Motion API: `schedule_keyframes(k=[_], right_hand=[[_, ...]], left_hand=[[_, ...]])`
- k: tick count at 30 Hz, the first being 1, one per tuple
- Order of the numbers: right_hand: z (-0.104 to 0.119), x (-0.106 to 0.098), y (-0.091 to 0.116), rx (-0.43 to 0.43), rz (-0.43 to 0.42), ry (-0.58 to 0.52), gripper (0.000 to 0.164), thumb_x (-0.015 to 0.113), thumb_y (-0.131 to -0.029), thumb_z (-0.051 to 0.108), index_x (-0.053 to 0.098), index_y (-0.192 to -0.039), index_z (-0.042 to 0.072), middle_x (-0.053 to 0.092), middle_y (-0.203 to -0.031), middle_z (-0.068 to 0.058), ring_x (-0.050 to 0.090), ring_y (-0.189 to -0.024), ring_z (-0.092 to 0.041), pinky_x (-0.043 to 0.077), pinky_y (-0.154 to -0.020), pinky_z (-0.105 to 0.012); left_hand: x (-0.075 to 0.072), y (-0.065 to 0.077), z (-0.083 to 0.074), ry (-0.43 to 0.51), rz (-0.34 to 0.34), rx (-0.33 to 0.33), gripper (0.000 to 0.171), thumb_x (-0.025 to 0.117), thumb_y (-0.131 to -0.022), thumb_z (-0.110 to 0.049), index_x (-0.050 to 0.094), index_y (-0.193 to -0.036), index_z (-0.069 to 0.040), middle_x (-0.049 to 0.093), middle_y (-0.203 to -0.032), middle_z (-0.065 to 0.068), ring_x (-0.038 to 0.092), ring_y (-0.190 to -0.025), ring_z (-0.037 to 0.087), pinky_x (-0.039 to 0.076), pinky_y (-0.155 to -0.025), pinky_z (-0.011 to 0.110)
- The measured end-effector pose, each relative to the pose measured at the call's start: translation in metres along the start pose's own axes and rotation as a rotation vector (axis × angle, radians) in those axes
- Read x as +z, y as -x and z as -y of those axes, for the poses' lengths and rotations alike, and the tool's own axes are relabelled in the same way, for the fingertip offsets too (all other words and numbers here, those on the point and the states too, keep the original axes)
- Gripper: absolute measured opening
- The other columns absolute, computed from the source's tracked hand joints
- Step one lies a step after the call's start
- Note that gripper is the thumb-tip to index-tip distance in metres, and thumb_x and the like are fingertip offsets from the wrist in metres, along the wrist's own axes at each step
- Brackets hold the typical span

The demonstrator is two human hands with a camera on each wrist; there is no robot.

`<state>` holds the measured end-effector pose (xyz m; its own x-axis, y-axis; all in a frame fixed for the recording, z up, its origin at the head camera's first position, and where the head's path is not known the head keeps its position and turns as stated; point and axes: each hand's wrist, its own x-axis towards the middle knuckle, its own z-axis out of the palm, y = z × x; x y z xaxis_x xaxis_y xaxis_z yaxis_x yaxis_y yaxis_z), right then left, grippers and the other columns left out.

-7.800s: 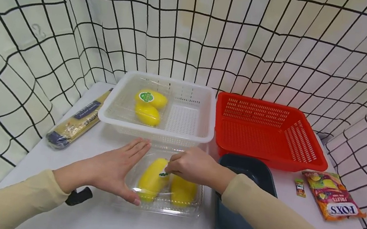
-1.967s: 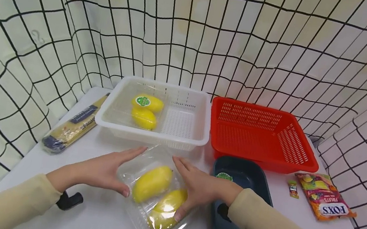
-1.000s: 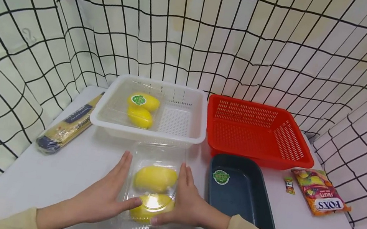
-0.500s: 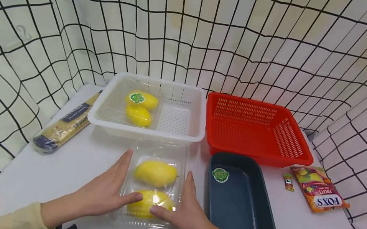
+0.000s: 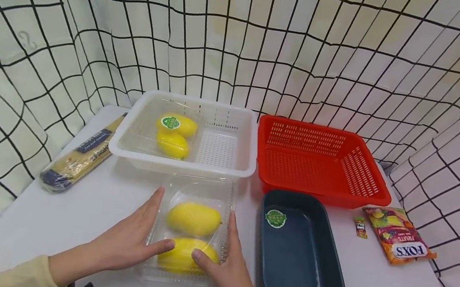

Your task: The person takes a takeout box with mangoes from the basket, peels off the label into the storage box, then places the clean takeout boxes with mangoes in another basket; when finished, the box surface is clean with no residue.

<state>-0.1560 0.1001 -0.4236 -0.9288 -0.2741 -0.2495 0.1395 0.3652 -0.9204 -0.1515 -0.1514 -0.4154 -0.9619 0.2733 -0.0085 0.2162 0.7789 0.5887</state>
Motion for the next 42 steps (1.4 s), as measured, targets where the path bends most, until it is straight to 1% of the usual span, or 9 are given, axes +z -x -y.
schedule_keyframes(k=[4,11,19,23,26,29,33,37,42], right_hand=[[0.001,0.005,0.001,-0.03,0.004,0.008,0.105,0.078,-0.086,0.043,0.007,-0.164,0.042,0.009,-0.174,-0.01,0.012,-0.157,-0.043,0.016,-0.116,-0.079],[0.002,0.009,0.001,-0.058,0.009,0.031,0.091,0.071,-0.092,0.039,0.014,-0.163,0.038,0.011,-0.173,-0.01,0.012,-0.157,-0.046,0.017,-0.113,-0.082],[0.002,0.008,0.001,-0.092,0.022,0.009,0.087,0.069,-0.095,0.034,0.015,-0.163,0.038,0.011,-0.173,-0.008,0.011,-0.158,-0.043,0.015,-0.116,-0.079],[0.004,0.001,0.001,-0.084,0.017,0.01,0.087,0.069,-0.095,0.035,0.016,-0.163,0.039,0.014,-0.173,-0.006,0.013,-0.157,-0.041,0.018,-0.117,-0.077],[0.006,-0.006,0.003,-0.071,0.002,0.026,0.087,0.07,-0.094,0.037,0.016,-0.162,0.041,0.016,-0.172,-0.005,0.017,-0.156,-0.04,0.022,-0.117,-0.076],[0.008,-0.014,0.006,-0.054,-0.017,0.061,0.089,0.071,-0.092,0.039,0.017,-0.162,0.041,0.018,-0.172,-0.005,0.018,-0.155,-0.04,0.024,-0.116,-0.076],[0.011,-0.022,0.008,-0.003,-0.024,0.085,0.092,0.073,-0.09,0.041,0.016,-0.162,0.042,0.015,-0.173,-0.005,0.016,-0.156,-0.039,0.022,-0.115,-0.078],[0.013,-0.027,0.009,0.043,-0.016,0.092,0.094,0.074,-0.089,0.042,0.015,-0.162,0.043,0.013,-0.173,-0.005,0.015,-0.156,-0.041,0.022,-0.114,-0.079],[0.018,-0.033,0.012,0.075,0.002,0.076,0.095,0.076,-0.088,0.035,0.017,-0.161,0.042,0.013,-0.173,-0.008,0.018,-0.155,-0.042,0.027,-0.116,-0.074]], left_hand=[[0.0,0.002,0.005,0.01,-0.006,0.003,0.112,0.058,-0.096,-0.063,0.001,-0.161,0.008,0.003,-0.17,0.026,0.016,-0.157,0.041,0.027,-0.124,0.056],[0.0,0.003,0.006,0.017,-0.007,-0.011,0.112,0.057,-0.096,-0.064,0.001,-0.161,0.008,0.003,-0.17,0.027,0.016,-0.157,0.042,0.026,-0.124,0.056],[-0.003,0.005,0.007,0.005,0.007,-0.013,0.111,0.056,-0.096,-0.064,0.0,-0.161,0.008,0.002,-0.17,0.027,0.013,-0.158,0.041,0.025,-0.125,0.055],[-0.011,0.001,0.01,-0.044,-0.037,0.021,0.109,0.059,-0.096,-0.06,0.003,-0.161,0.008,0.003,-0.17,0.027,0.015,-0.157,0.041,0.025,-0.125,0.055],[-0.023,-0.008,0.015,-0.123,-0.126,0.077,0.107,0.064,-0.095,-0.055,0.007,-0.162,0.005,0.006,-0.171,0.025,0.016,-0.158,0.041,0.027,-0.124,0.055],[-0.041,-0.024,0.023,-0.181,-0.206,0.102,0.106,0.066,-0.094,-0.055,0.007,-0.163,0.0,0.004,-0.172,0.022,0.013,-0.159,0.039,0.026,-0.125,0.055],[-0.071,-0.051,0.043,-0.208,-0.258,0.028,0.106,0.062,-0.096,-0.057,0.004,-0.163,0.0,-0.002,-0.172,0.022,0.005,-0.159,0.041,0.019,-0.127,0.057],[-0.098,-0.074,0.07,-0.255,-0.242,-0.083,0.109,0.06,-0.097,-0.058,0.0,-0.162,0.005,-0.006,-0.17,0.028,0.003,-0.158,0.047,0.018,-0.125,0.062],[-0.119,-0.091,0.1,-0.273,-0.15,-0.168,0.113,0.057,-0.094,-0.067,0.003,-0.161,0.008,-0.004,-0.168,0.031,0.002,-0.156,0.051,0.015,-0.124,0.066]])
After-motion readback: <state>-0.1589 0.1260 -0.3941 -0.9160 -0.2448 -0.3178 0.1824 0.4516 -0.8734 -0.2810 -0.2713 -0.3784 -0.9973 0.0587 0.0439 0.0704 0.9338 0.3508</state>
